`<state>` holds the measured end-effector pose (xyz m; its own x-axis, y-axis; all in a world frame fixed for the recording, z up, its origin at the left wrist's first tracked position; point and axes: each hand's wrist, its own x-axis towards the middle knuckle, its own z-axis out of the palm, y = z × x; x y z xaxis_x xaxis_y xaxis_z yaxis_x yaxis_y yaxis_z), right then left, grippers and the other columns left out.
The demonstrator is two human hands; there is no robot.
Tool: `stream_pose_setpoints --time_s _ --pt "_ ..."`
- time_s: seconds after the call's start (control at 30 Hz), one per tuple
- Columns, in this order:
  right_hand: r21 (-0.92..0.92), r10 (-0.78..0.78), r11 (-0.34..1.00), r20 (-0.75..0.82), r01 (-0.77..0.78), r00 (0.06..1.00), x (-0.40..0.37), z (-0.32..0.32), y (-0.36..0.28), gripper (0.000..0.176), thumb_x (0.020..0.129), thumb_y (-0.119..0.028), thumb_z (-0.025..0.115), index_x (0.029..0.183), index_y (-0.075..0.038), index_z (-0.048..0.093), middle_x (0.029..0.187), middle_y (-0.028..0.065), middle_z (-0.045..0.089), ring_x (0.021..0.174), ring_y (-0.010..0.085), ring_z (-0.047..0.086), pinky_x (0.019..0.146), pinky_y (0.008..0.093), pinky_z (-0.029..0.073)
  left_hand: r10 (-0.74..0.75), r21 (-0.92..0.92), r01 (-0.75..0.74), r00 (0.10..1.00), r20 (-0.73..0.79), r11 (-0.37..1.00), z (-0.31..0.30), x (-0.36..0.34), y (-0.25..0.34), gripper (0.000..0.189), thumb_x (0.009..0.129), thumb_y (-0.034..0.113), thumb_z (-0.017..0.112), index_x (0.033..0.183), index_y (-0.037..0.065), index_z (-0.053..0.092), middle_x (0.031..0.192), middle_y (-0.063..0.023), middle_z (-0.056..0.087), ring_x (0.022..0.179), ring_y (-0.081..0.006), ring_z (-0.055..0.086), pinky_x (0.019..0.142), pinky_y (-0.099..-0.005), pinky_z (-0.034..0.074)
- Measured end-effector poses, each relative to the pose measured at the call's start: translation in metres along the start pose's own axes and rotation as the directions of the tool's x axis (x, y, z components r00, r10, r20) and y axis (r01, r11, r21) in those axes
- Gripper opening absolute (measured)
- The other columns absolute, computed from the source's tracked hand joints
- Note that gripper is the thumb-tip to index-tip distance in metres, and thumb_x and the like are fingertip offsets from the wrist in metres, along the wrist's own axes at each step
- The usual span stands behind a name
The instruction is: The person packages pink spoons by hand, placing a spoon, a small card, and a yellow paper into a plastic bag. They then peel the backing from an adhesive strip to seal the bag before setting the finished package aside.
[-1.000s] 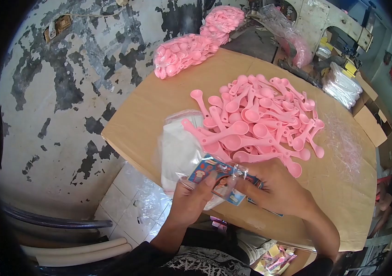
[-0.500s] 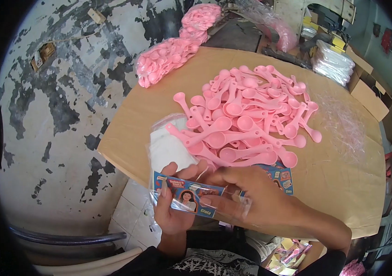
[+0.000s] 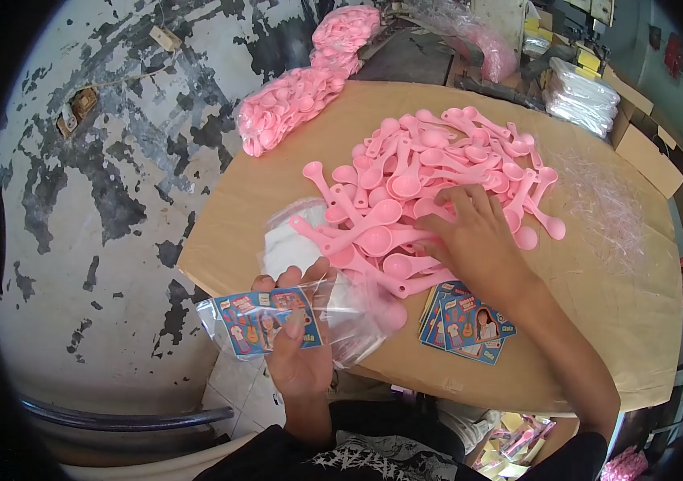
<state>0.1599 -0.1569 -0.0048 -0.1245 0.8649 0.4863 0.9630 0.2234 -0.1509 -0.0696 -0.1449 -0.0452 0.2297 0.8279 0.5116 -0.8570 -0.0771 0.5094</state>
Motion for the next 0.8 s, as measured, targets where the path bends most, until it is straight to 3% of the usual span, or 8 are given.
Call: stream_pose_setpoints --time_s 0.13,0.23,0.33,0.47,0.57,0.6,0.7,0.8 --pt "-0.077 0.025 0.997 0.063 -0.02 0.998 -0.002 -0.014 0.0 0.024 0.084 -0.022 0.07 0.1 -0.005 0.065 0.107 0.0094 0.061 0.105 0.0283 0.055 0.089 0.0421 0.045 0.024 0.105 -0.02 0.999 -0.038 0.994 -0.004 0.001 0.001 0.052 0.086 0.003 0.06 0.132 0.01 0.039 0.137 -0.0147 0.053 0.131 -0.0422 0.043 0.113 -0.057 0.025" --pt "0.21 0.321 0.888 0.354 -0.409 0.878 0.003 -0.051 -0.005 0.02 0.088 -0.017 0.068 0.101 -0.003 0.063 0.095 0.0086 0.065 0.085 0.0244 0.063 0.077 0.0371 0.049 0.064 0.108 -0.053 0.993 -0.101 0.993 -0.007 0.003 0.005 0.051 0.087 0.002 0.059 0.133 0.01 0.039 0.137 -0.0154 0.053 0.131 -0.0421 0.043 0.113 -0.0564 0.026" --pt "0.483 0.216 0.807 0.293 -0.339 0.932 -0.001 -0.069 -0.008 0.015 0.089 -0.011 0.066 0.099 -0.001 0.062 0.085 0.0077 0.066 0.068 0.0194 0.063 0.065 0.0304 0.049 0.082 0.121 -0.063 0.983 -0.162 0.991 -0.008 0.004 0.009 0.051 0.087 0.003 0.059 0.134 0.009 0.039 0.137 -0.0165 0.052 0.131 -0.042 0.043 0.113 -0.0561 0.027" --pt "0.588 0.044 0.792 0.21 -0.162 0.977 -0.006 -0.076 -0.035 0.018 0.089 -0.012 0.067 0.102 -0.001 0.061 0.089 0.009 0.065 0.078 0.0164 0.063 0.067 0.0286 0.049 0.041 0.085 -0.027 0.986 -0.161 0.996 -0.001 0.004 0.007 0.052 0.087 0.005 0.061 0.134 0.009 0.039 0.14 -0.0171 0.049 0.132 -0.0409 0.042 0.112 -0.0558 0.028" --pt "0.703 -0.023 0.691 0.253 -0.168 0.967 -0.008 -0.072 -0.055 0.026 0.088 -0.014 0.068 0.109 -0.002 0.059 0.09 0.0092 0.066 0.08 0.0182 0.065 0.069 0.0303 0.051 -0.075 -0.034 0.071 0.99 -0.117 0.997 0.005 -0.001 0.0 0.053 0.087 0.007 0.062 0.135 0.011 0.038 0.141 -0.0156 0.046 0.134 -0.0377 0.04 0.112 -0.0537 0.03" --pt "0.714 -0.142 0.699 0.19 -0.037 0.972 -0.005 -0.068 -0.058 0.035 0.085 -0.014 0.07 0.115 -0.003 0.056 0.091 0.0114 0.066 0.08 0.0222 0.067 0.071 0.0304 0.052 -0.107 -0.125 0.096 0.991 -0.085 0.988 0.009 -0.003 -0.004 0.053 0.088 0.004 0.061 0.135 0.011 0.037 0.141 -0.0161 0.046 0.135 -0.0363 0.039 0.112 -0.0519 0.03" --pt "0.607 -0.01 0.758 0.375 -0.237 0.927 0.0 -0.082 -0.089 0.033 0.082 -0.014 0.073 0.111 -0.004 0.061 0.089 0.0131 0.068 0.075 0.0236 0.068 0.067 0.0286 0.052 -0.267 -0.388 0.219 0.961 -0.074 0.895 0.017 -0.011 -0.008 0.056 0.089 0.004 0.06 0.138 0.012 0.034 0.142 -0.0161 0.043 0.137 -0.0358 0.037 0.112 -0.0509 0.031" --pt "0.498 -0.119 0.867 0.262 -0.029 0.958 0.005 -0.1 -0.082 0.027 0.08 -0.014 0.075 0.104 -0.006 0.066 0.085 0.0131 0.069 0.069 0.0243 0.068 0.06 0.0293 0.051 -0.286 -0.591 0.295 0.952 0.112 0.751 0.015 -0.014 -0.015 0.057 0.092 0.007 0.06 0.141 0.015 0.031 0.146 -0.0153 0.039 0.139 -0.0357 0.034 0.113 -0.0514 0.031"
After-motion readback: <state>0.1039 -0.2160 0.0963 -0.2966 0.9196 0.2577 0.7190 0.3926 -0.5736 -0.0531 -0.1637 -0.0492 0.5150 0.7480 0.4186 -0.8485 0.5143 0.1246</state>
